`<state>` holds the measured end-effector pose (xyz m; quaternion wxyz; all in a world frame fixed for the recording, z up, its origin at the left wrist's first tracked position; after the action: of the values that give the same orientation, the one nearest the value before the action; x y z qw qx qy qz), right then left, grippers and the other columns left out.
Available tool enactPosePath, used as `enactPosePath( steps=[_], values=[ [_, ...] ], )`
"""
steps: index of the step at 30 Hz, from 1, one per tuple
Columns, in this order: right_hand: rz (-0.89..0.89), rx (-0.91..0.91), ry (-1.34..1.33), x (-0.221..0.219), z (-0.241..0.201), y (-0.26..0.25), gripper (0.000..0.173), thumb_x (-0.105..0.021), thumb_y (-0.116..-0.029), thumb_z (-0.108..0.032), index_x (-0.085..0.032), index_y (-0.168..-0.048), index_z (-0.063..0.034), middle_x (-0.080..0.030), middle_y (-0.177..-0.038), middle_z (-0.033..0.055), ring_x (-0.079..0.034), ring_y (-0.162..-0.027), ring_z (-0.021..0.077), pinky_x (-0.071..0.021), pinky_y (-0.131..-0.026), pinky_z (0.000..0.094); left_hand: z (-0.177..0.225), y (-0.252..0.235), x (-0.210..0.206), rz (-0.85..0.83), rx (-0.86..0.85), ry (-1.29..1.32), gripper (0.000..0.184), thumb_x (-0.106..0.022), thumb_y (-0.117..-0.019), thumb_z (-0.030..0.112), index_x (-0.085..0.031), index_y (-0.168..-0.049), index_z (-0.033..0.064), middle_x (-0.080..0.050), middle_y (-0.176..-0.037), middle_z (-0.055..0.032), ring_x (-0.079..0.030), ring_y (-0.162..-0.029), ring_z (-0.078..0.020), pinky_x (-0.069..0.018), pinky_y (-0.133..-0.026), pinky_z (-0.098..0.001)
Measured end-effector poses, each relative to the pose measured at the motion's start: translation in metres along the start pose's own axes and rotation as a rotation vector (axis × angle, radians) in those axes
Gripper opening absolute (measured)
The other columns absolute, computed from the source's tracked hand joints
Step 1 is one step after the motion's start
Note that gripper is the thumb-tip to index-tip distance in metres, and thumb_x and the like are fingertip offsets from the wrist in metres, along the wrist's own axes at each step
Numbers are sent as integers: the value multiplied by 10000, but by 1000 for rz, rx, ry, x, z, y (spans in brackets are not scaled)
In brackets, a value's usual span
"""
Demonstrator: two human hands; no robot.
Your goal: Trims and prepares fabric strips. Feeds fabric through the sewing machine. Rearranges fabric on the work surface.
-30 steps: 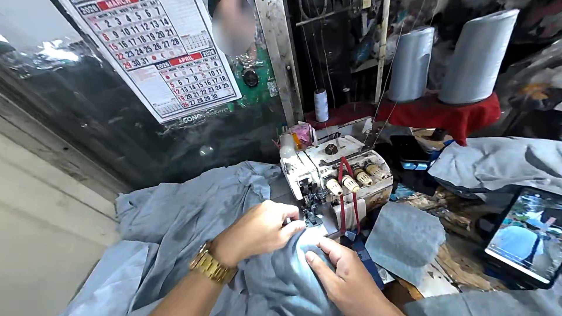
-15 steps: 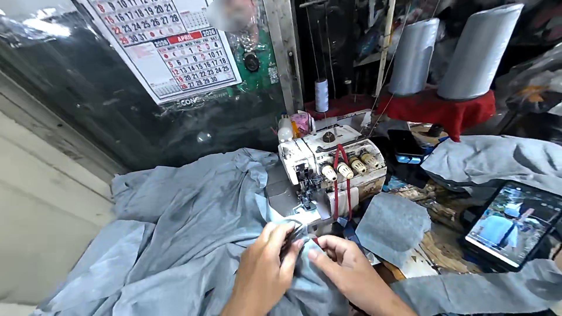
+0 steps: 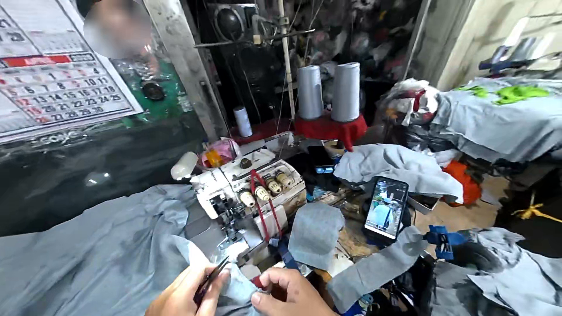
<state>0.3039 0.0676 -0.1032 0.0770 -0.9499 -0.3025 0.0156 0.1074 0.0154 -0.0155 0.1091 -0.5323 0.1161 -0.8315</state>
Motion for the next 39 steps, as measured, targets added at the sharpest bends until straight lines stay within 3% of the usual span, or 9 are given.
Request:
enactPosePath(
  steps=[2, 5, 8, 10, 15, 18, 22, 28, 39],
  values=[
    [-18, 11, -70, 3, 4, -2, 255, -626, -1019, -257, -691, -1114, -30, -699, -1031, 63, -678, -929, 138, -581, -834, 344, 1, 8, -3, 81, -7, 56, 390, -578, -1045, 385, -712, -1058, 19, -713, -907, -139, -671, -764, -198, -556, -700, -379],
    [35, 50, -126, -6, 1, -8, 258, -648, -1012, -270, -697, -1064, -22, -701, -954, 64, -675, -845, 136, -578, -756, 328, 6, 9, -7, 201, 2, 106, 342, -611, -1033, 338, -711, -1029, 11, -707, -839, -96, -639, -695, -112, -535, -637, -284],
    [61, 101, -89, -1, -12, -5, 211, -653, -1010, -228, -706, -1032, -25, -703, -874, 48, -672, -762, 120, -581, -694, 312, 13, 3, -2, 168, 49, 54, 329, -639, -1012, 346, -720, -1002, 27, -703, -826, -74, -642, -699, -122, -532, -638, -332],
    [68, 42, -58, 12, -2, -7, 202, -663, -1001, -236, -721, -1061, -52, -719, -901, 35, -684, -780, 120, -594, -714, 316, -7, -1, -18, 144, 9, -12, 278, -653, -984, 363, -737, -1000, 98, -713, -851, -31, -673, -729, -129, -582, -656, -378],
    [38, -56, -106, 18, 16, -4, 187, -699, -982, -235, -733, -1068, -73, -735, -917, 38, -703, -809, 157, -609, -736, 330, -21, 12, -21, 117, 69, 147, 388, -620, -978, 488, -664, -1244, 209, -707, -916, 101, -654, -733, -38, -583, -631, -273],
    [22, -80, -148, 18, 19, -4, 181, -721, -962, -208, -731, -1070, -63, -738, -927, 57, -710, -828, 177, -613, -757, 337, -15, 30, -5, 24, 21, 200, 388, -561, -1031, 438, -659, -1310, 188, -711, -1033, 50, -668, -820, -60, -593, -690, -283],
    [-5, -83, -160, 18, 14, -4, 184, -738, -944, -186, -732, -1073, -55, -738, -943, 63, -713, -839, 179, -618, -772, 335, 1, 50, -7, -46, -45, 120, 363, -637, -1011, 383, -687, -1306, 177, -683, -1048, -27, -652, -833, -92, -579, -677, -289],
    [-33, -46, -130, 13, 8, 0, 172, -674, -975, -148, -724, -1109, -53, -726, -984, 65, -703, -867, 186, -611, -778, 336, 4, 58, -33, 14, -44, 47, 372, -616, -1013, 427, -686, -1308, 213, -670, -1019, -16, -656, -826, -98, -575, -656, -312],
    [-29, 17, -78, 5, 11, 0, 208, -621, -985, -99, -723, -1158, -45, -724, -1033, 79, -697, -898, 192, -604, -793, 344, -6, 66, -40, 101, -18, 80, 369, -629, -1005, 425, -700, -1289, 199, -667, -993, -14, -651, -794, -98, -571, -637, -299]
  ],
)
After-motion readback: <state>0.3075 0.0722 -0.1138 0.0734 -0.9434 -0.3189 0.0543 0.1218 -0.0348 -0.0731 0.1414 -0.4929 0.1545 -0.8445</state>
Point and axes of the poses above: each hand's wrist, its own y-axis away from the middle knuckle, its own x-axis out of the back of the hand, z = x × y, the point moved 1 cm from there along -y, towards the middle knuckle
